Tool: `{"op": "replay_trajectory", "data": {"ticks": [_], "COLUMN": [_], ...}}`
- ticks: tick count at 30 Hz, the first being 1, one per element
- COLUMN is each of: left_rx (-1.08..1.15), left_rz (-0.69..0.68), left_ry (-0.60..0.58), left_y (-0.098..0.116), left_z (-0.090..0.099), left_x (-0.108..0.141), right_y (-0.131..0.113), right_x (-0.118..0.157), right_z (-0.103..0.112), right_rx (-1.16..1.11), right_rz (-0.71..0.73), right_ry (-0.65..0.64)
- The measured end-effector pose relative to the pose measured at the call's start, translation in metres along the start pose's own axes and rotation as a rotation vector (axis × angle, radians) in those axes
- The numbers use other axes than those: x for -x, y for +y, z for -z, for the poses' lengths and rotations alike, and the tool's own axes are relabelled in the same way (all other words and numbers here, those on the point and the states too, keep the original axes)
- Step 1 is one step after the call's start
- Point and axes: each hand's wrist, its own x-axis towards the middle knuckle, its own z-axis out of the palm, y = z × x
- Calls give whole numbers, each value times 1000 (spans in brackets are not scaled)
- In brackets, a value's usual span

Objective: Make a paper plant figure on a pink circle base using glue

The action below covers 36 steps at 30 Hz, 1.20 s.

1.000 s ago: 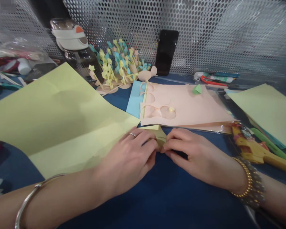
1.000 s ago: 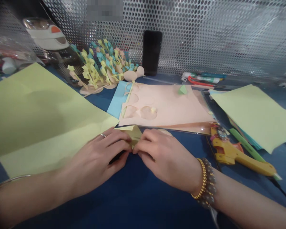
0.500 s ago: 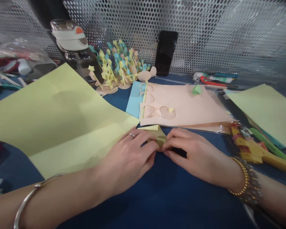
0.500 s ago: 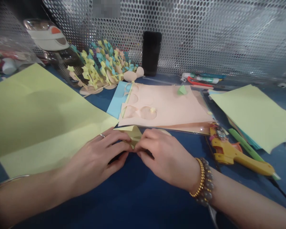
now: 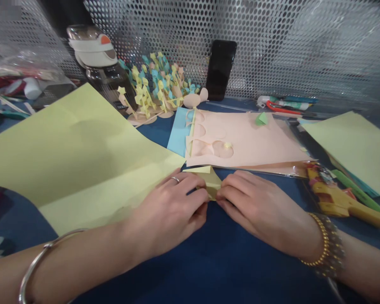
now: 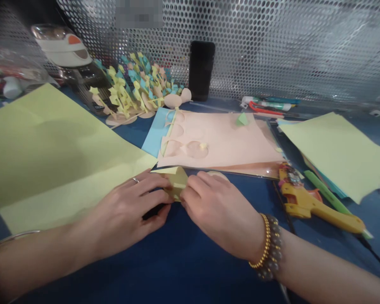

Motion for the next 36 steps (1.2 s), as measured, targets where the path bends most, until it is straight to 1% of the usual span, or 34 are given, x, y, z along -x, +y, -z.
{"op": "replay_trajectory", "data": {"ticks": [3, 7, 11, 13, 17, 20, 24, 27, 30, 36], "left_rx": [-20, -104, -207, -209, -136, -71, 65, 106, 71, -25], "left_rz": [-1, 14, -35, -26, 51, 128, 252, 303, 279, 142], "left_ry": [-11, -40, -85, -104, -95, -95, -121, -136, -145, -146], "left_y": [-1, -1, 1, 2, 6, 6, 4, 4, 5, 6], "left_z": [-2, -4, -3, -1, 1, 2, 2, 3, 3, 1], "left_x": [-1, -1, 1, 1, -2, -2, -2, -2, -3, 1], "right_y": [-2, -2, -2, -4, -7, -6, -3, -2, -1, 1], "right_x": [-1, -3, -3, -3, -3, -4, -4, -4, -3, -5], "right_z": [0, -2, -1, 0, 3, 3, 1, 0, 0, 2], "right_rx": [48, -61, -157, -174, -200, -249, -325, -359, -385, -415], "right_rz": [-14, -122, -212, -242, -290, -300, -318, -340, -365, -373], "right_ry": [-11, -4, -21, -30, -48, -31, -18, -16, -21, -34]}}
